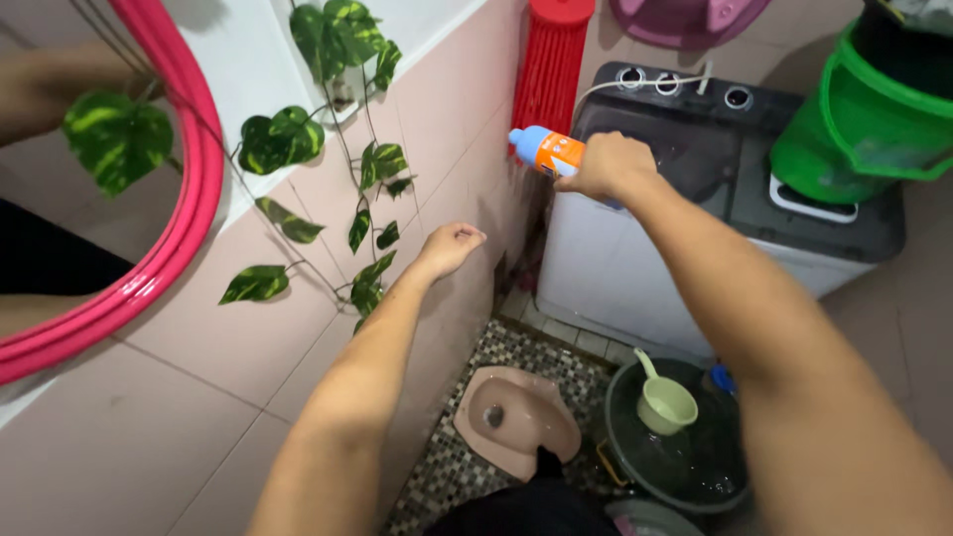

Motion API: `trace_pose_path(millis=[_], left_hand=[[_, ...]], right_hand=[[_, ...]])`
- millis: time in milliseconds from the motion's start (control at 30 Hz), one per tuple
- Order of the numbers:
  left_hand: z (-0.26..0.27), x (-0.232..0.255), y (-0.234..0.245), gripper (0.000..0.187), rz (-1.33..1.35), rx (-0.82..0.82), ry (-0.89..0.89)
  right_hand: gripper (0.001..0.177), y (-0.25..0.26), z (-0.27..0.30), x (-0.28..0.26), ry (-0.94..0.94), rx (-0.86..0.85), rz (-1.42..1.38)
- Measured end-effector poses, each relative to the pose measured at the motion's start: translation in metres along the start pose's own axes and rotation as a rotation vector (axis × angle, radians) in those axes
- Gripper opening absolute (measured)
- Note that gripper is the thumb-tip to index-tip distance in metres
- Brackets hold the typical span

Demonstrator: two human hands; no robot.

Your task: The person pours water from a green cup into a bucket, then picks up a pink sponge and a green scrubber. They spray a blue cleaning solution onto the tiled walls and floor, then wipe the wall with the sponge.

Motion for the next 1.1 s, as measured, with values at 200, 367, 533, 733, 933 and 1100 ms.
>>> trace_pose_path(millis=[200,367,533,733,933,1100], left_hand=[[0.024,0.011,0.001,0.036,-0.029,-0.039,-0.042],[0.024,0.024,0.004,0.036,-0.006,-0.057,-0.021],[0.02,0.032,0.003,0.036,-0.039,-0.05,-0.027],[0.012,0.022,-0.01,0.035,-0.059,-0.046,-0.056],[0.017,0.0,-0.034,0.035,-0.069,-0.086,-0.026],[0.024,-0.018,-0.04,0.033,0.06,-0.102,0.093]], right_hand=[[0.074,0.029,0.031,-0.01,-0.04,0.014,0.022],[0.08,0.028,0.043,-0.023,0.049,-0.025,0.028],[0.082,0.065,0.03,0.015,-0.11,0.076,-0.009],[0.085,0.044,0.044,0.009,-0.055,-0.011,0.063],[0.085,0.004,0.043,0.028,-0.033,-0.085,0.057],[0.082,-0.012,0.038,0.072,-0.169,-0.073,-0.011]])
Point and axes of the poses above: each hand's wrist, its own z-axis away from the middle knuckle, its own y-axis out of the back of the hand, x = y × z, the point moved 9 cm from there along -z, towards the middle knuckle, and after that the axes turned 8 degrees about -z, right-handed, at the moved point
